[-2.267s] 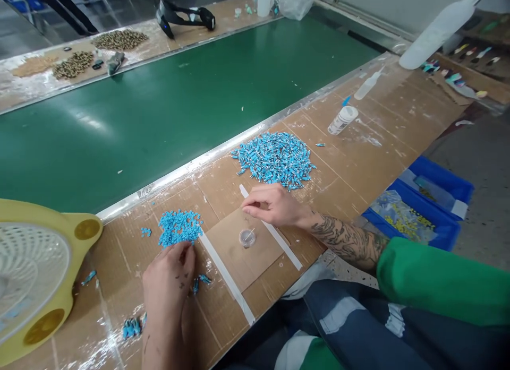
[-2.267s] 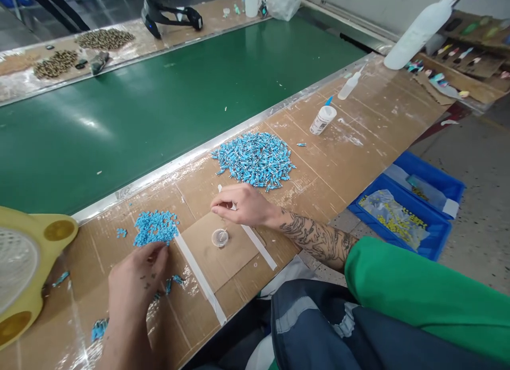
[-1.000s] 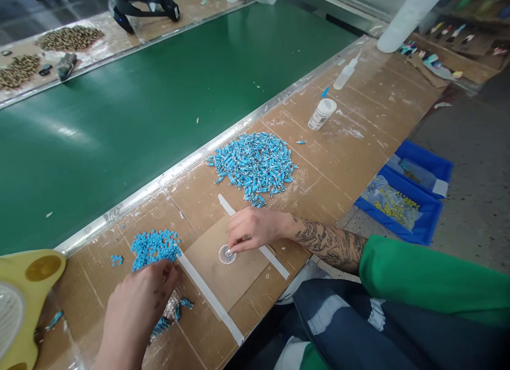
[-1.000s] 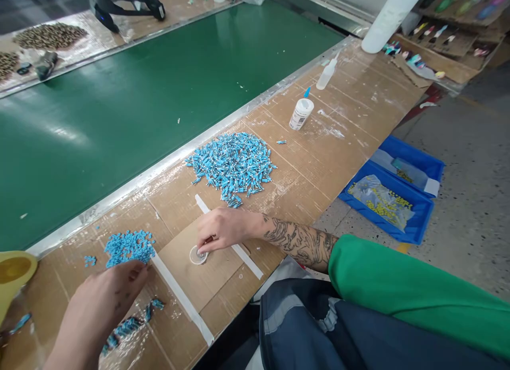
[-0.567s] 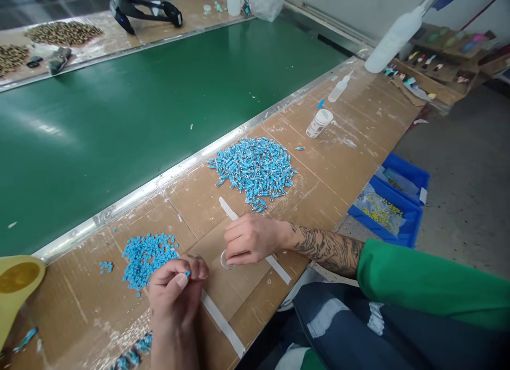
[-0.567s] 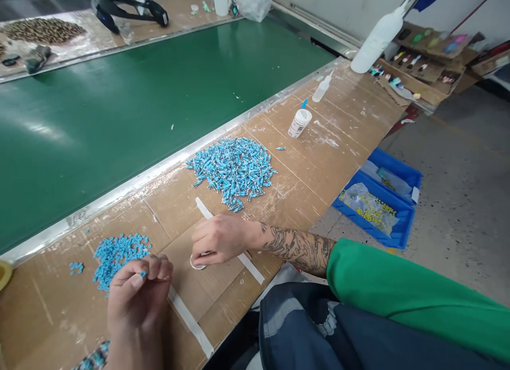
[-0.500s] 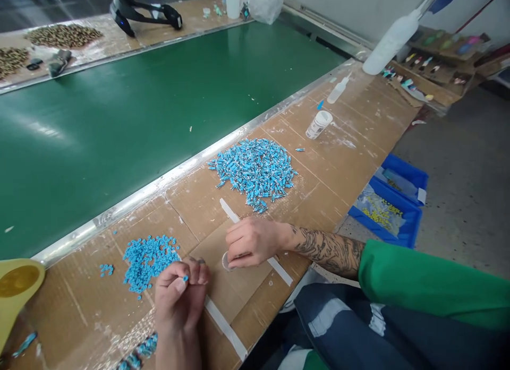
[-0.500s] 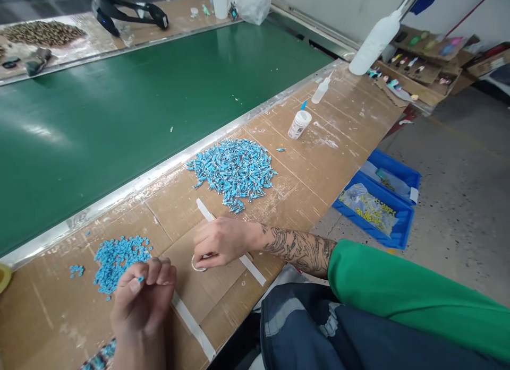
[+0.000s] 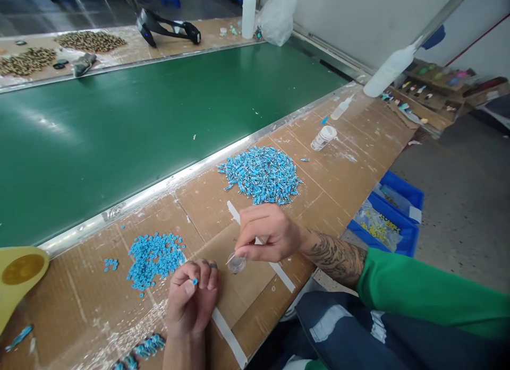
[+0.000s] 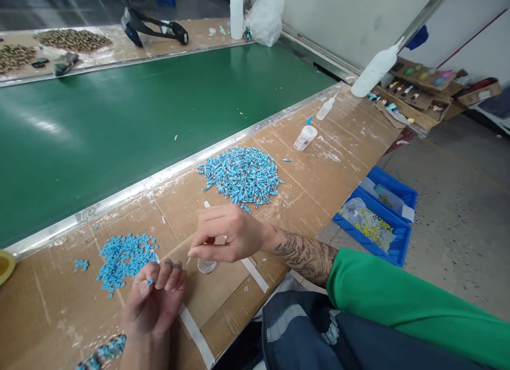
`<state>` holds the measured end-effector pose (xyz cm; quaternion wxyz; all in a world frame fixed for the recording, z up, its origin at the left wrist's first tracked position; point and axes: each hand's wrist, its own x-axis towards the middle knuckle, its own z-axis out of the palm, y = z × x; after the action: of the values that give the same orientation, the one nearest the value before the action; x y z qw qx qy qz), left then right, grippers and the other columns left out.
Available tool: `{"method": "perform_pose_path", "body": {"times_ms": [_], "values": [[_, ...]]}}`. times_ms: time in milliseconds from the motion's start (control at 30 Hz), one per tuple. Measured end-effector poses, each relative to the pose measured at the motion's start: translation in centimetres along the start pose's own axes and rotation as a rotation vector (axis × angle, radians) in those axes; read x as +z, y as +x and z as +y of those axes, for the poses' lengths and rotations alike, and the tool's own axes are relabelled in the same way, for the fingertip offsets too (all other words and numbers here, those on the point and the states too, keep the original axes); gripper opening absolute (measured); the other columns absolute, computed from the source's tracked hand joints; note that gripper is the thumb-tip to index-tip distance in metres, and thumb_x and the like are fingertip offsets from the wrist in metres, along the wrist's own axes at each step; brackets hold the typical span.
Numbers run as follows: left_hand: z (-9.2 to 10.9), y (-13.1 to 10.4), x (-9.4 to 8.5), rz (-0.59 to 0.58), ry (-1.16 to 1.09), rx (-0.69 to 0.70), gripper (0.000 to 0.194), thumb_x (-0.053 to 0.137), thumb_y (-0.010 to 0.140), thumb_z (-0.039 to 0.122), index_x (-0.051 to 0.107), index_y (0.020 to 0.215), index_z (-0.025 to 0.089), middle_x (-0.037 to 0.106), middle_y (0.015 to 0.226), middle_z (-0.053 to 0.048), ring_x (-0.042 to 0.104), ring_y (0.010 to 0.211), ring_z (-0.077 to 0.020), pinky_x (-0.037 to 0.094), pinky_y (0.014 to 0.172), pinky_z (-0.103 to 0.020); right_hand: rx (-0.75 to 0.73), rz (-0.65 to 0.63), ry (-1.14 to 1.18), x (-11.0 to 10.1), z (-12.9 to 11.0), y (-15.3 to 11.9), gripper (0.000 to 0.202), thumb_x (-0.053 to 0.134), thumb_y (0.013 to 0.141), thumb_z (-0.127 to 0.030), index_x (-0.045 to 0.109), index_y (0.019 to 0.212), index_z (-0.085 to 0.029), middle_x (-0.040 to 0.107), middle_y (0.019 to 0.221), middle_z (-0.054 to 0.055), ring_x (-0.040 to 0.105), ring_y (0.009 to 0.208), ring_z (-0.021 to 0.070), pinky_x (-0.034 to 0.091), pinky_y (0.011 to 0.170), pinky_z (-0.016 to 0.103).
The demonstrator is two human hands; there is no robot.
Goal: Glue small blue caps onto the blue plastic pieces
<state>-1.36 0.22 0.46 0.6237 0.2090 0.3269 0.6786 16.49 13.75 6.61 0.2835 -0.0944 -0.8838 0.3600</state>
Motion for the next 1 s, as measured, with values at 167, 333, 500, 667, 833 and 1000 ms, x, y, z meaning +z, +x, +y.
{"method": "perform_pose_path", "body": {"times_ms": [167, 333, 500, 667, 833, 1000], "values": [[0.0, -0.1, 0.3, -0.012, -0.055, -0.029, 0.016, 0.076, 0.071, 0.031, 0.065, 0.069, 0.019, 0.047, 0.054, 0.003, 0.049, 0.053, -0.0094, 0.045, 0.052, -0.020, -0.060, 0.150, 0.129, 1.2, -1.8, 2.1, 0.032, 0.053, 0.095, -0.036, 0.065, 0.075, -0.013, 0.060, 0.066, 0.002, 0.053, 0.064, 0.0082, 0.045, 0.066, 0.022], [0.0, -0.3, 0.3, -0.027, -0.086, -0.051, 0.015, 0.076, 0.072, 0.029, 0.066, 0.069, 0.018, 0.053, 0.057, 0.002, 0.054, 0.054, -0.0105, 0.047, 0.052, -0.021, -0.076, 0.104, 0.145, 2.1, -1.6, 2.6, 0.028, 0.053, 0.095, -0.032, 0.066, 0.077, -0.014, 0.062, 0.067, 0.002, 0.056, 0.068, 0.0076, 0.046, 0.070, 0.021], [-0.2, -0.4, 0.0, -0.030, -0.098, -0.063, 0.014, 0.076, 0.071, 0.028, 0.067, 0.070, 0.017, 0.056, 0.058, 0.001, 0.057, 0.055, -0.0113, 0.049, 0.055, -0.022, -0.044, 0.034, 0.109, 2.3, -1.3, 2.4, 0.030, 0.053, 0.094, -0.035, 0.066, 0.076, -0.016, 0.062, 0.068, 0.002, 0.055, 0.066, 0.0086, 0.046, 0.070, 0.023], [-0.2, -0.4, 0.0, -0.029, -0.086, -0.059, 0.014, 0.076, 0.072, 0.028, 0.067, 0.070, 0.017, 0.057, 0.058, 0.001, 0.057, 0.056, -0.0110, 0.049, 0.054, -0.022, -0.150, 0.182, 0.113, 2.2, -1.6, 2.7, 0.024, 0.058, 0.091, -0.029, 0.067, 0.074, -0.016, 0.062, 0.064, 0.000, 0.054, 0.061, 0.0074, 0.046, 0.065, 0.021], [-0.3, -0.1, 0.3, -0.016, -0.078, -0.045, 0.015, 0.077, 0.070, 0.029, 0.066, 0.069, 0.018, 0.053, 0.055, 0.002, 0.053, 0.053, -0.0104, 0.047, 0.053, -0.022, -0.119, 0.210, 0.071, 1.1, -1.4, 1.9, 0.024, 0.058, 0.090, -0.030, 0.066, 0.072, -0.017, 0.060, 0.062, 0.000, 0.052, 0.060, 0.0087, 0.044, 0.062, 0.022], [-0.2, -0.2, 0.0, 0.004, -0.079, -0.037, 0.018, 0.077, 0.070, 0.030, 0.064, 0.067, 0.018, 0.050, 0.054, 0.002, 0.050, 0.052, -0.0098, 0.046, 0.050, -0.021, -0.093, -0.075, -0.194, 0.9, 0.6, -0.8, 0.033, 0.053, 0.094, -0.035, 0.062, 0.069, -0.017, 0.058, 0.065, 0.000, 0.050, 0.065, 0.0113, 0.039, 0.064, 0.026]]}}
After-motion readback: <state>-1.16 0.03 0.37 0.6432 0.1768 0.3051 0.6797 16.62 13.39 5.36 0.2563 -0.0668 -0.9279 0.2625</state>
